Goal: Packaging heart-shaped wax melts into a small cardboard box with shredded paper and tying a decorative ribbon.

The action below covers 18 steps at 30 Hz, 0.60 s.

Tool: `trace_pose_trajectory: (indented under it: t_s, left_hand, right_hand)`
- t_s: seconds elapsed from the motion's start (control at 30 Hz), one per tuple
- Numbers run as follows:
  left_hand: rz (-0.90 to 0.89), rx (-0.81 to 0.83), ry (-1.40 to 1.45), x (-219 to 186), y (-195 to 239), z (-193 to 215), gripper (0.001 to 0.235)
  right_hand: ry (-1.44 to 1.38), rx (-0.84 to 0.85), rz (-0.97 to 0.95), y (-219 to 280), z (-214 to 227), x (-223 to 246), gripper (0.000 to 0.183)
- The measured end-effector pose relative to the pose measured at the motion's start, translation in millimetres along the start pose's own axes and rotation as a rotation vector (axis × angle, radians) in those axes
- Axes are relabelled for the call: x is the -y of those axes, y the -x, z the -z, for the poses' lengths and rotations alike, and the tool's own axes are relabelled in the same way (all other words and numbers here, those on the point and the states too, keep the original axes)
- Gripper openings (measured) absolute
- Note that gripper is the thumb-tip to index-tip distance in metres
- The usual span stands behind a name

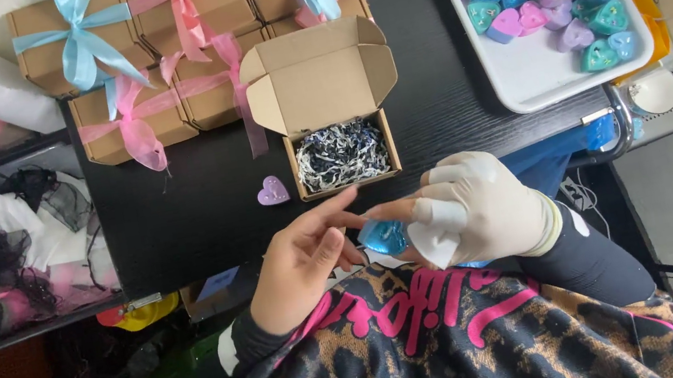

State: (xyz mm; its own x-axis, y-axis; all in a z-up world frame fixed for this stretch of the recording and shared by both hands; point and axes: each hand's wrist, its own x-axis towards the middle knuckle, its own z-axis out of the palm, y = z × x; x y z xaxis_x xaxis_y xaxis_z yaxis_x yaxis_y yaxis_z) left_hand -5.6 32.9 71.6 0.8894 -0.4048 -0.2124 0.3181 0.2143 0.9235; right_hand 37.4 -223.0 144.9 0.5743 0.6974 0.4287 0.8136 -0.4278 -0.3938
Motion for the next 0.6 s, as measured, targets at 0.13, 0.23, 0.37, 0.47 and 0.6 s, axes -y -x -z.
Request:
trace_pose_trajectory:
  t_s: [0.13, 0.23, 0.37, 0.47, 0.6]
  left_hand:
    - [0.094, 0.381, 0.204, 13, -8, 2, 0.06]
    - [0.159, 0.478, 0.262, 14, -11, 0, 0.059]
    - [0.251, 0.455, 0.394, 17, -11, 2, 0.061]
    - [0.181, 0.403, 0.414, 25, -12, 2, 0.069]
    - [0.183, 0.291, 0.448, 18, -13, -6, 0.073]
  right_hand:
    - [-0.071, 0.092, 0.138, 10, -1, -2, 0.058]
    - [-0.14, 0.144, 0.157, 14, -3, -2, 0.061]
    - [-0.243, 0.134, -0.043, 19, -5, -11, 0.08]
    - [-0.463, 0.002, -0.301, 35, -19, -17, 0.099]
    - [-0.557, -0.183, -0.482, 55, -68, -9, 0.084]
